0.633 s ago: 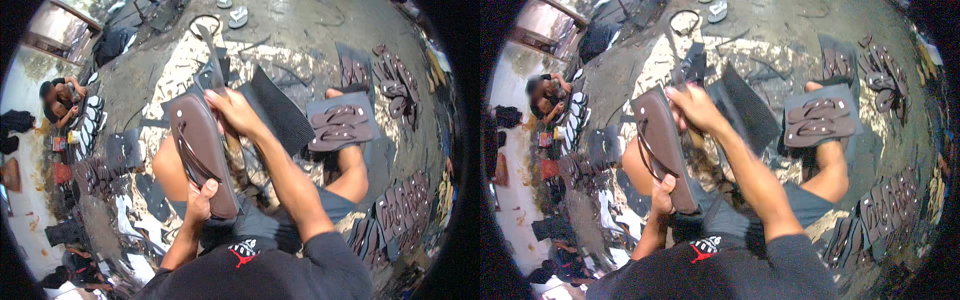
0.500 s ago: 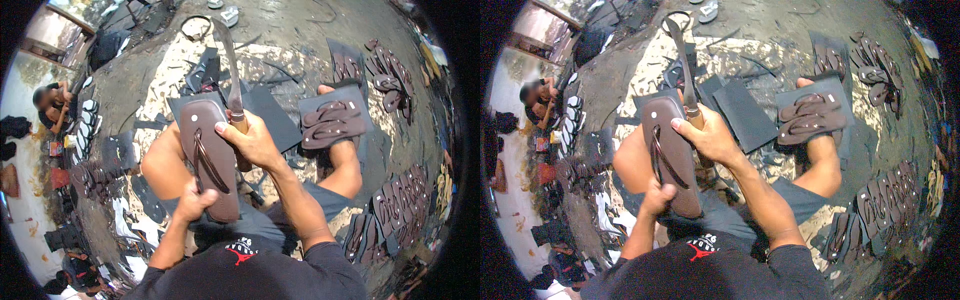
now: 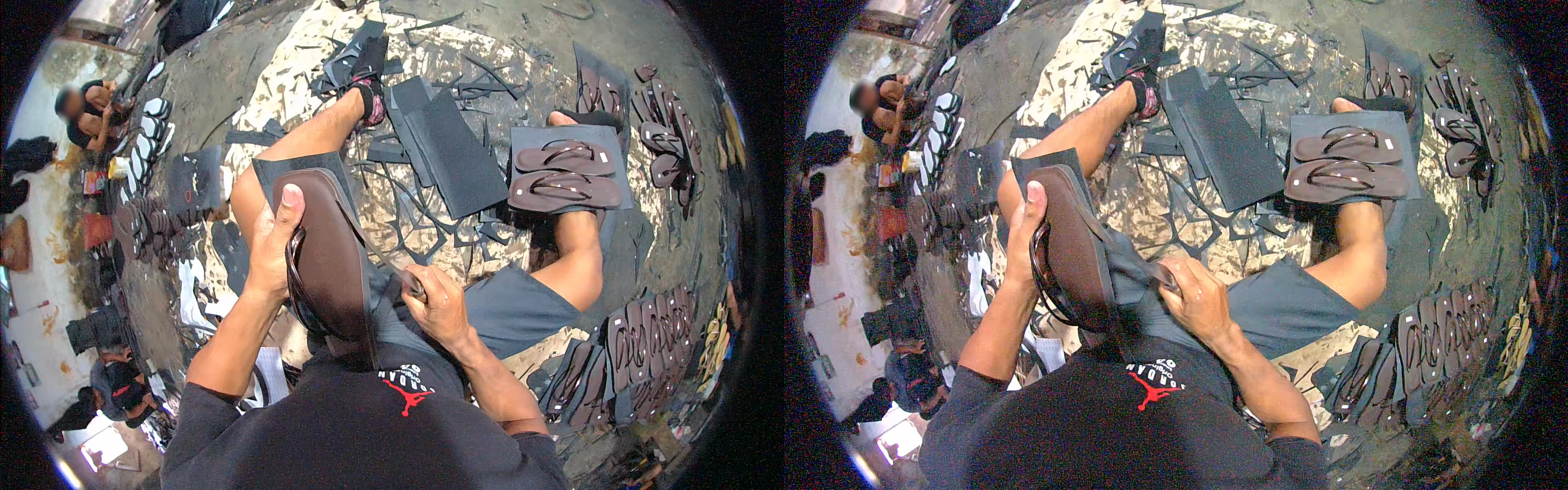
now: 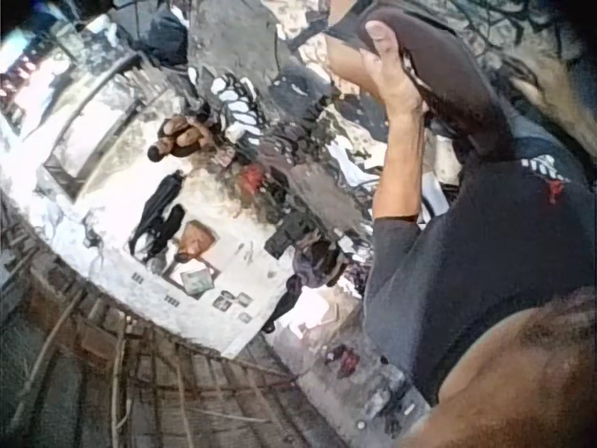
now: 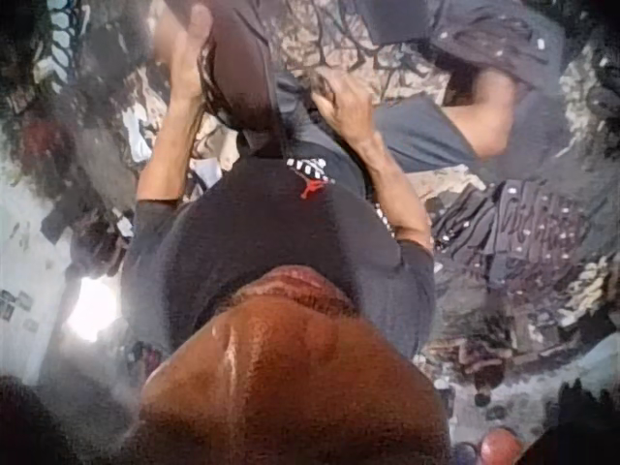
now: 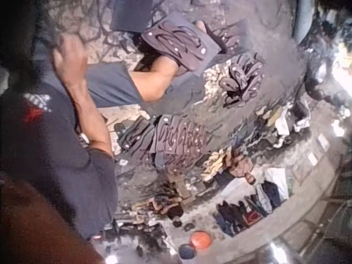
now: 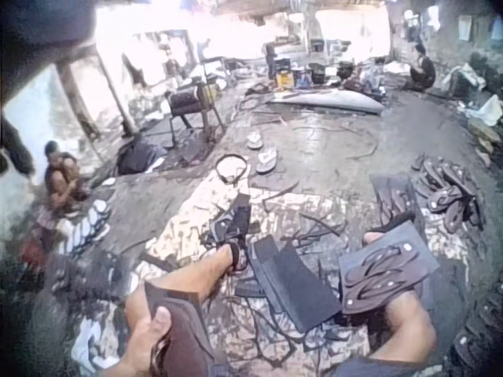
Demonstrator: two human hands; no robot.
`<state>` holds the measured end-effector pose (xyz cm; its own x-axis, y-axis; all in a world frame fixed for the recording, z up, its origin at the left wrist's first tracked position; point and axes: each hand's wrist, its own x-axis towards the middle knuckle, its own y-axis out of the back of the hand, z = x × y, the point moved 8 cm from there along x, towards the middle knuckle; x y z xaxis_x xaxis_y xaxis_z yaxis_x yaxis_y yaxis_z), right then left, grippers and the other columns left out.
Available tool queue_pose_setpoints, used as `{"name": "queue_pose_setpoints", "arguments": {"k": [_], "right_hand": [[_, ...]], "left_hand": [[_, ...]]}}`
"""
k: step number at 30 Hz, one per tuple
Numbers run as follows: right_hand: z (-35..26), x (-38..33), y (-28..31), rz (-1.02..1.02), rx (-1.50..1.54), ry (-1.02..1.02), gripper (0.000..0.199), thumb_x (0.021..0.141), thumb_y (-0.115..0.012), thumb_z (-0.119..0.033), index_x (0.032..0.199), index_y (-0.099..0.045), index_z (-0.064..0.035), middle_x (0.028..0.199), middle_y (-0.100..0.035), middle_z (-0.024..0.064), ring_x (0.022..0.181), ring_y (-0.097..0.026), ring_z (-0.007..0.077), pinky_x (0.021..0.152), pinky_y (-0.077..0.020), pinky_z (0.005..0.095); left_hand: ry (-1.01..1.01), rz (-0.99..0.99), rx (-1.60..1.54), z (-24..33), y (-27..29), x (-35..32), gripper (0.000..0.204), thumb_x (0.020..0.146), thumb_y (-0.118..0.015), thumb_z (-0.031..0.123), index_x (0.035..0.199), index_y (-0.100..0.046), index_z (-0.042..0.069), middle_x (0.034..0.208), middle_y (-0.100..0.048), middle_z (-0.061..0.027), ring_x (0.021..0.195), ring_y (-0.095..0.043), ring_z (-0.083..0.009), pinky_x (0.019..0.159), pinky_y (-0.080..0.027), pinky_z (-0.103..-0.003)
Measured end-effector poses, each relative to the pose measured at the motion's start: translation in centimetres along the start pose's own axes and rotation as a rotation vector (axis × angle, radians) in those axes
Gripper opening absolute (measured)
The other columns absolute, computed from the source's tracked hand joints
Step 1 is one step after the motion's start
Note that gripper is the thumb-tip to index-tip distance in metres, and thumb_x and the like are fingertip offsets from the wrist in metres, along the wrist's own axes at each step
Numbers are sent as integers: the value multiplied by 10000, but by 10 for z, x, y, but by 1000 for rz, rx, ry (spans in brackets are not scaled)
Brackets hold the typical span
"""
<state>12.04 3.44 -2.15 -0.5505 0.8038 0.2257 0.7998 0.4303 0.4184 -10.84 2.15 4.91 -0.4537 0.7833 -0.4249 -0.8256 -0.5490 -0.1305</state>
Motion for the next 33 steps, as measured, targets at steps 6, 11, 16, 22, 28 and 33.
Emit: {"name": "queue_pose_setpoints", "arguments": {"k": [6,11,16,22,28,33], "right_hand": [[14,21,-12,-8,-15,-28,419,734,-759,17,1121,-638,-85,892,-644,129,746,-656,327,646,-527,415],[-24,92,-1,33,-51,73,414,731,-751,13,1109,-633,-108,892,-639,115,747,-654,340,650,-531,423],[-50,121,5,-25,-159,160,458,711,-743,6,1134,-619,-118,849,-588,108,734,-636,339,641,-523,433],[-75,146,-5,-103,-114,188,432,744,-727,-61,1152,-592,-109,840,-560,113,763,-645,357,660,-537,461],[-55,130,28,-462,-126,99,436,748,-747,-42,1163,-612,-44,893,-605,134,850,-655,362,729,-532,448],[-39,123,63,-547,-400,120,385,807,-694,-144,1179,-596,-130,849,-565,110,792,-655,334,661,-533,445]], "left_hand": [[-42,-26,29,-7,-2,-3,589,958,-698,476,1289,-556,10,1108,-645,-48,977,-628,-140,878,-521,-314],[-140,-77,70,-5,1,-1,475,959,-732,343,1294,-582,42,1223,-634,-49,1110,-602,-150,1003,-466,-327],[-63,-170,-145,-21,25,5,371,948,-736,167,1274,-614,38,1194,-673,-41,1110,-621,-146,1013,-471,-318],[-40,-258,-75,8,-7,1,465,917,-762,331,1230,-617,19,1151,-671,-64,1074,-620,-162,937,-506,-334],[25,-297,26,-4,4,3,593,872,-796,434,1235,-612,3,1151,-672,-64,1067,-629,-171,953,-503,-333],[92,-411,85,-4,-8,-2,549,867,-816,421,1187,-667,0,1137,-707,-60,1077,-646,-161,968,-497,-325]]}}
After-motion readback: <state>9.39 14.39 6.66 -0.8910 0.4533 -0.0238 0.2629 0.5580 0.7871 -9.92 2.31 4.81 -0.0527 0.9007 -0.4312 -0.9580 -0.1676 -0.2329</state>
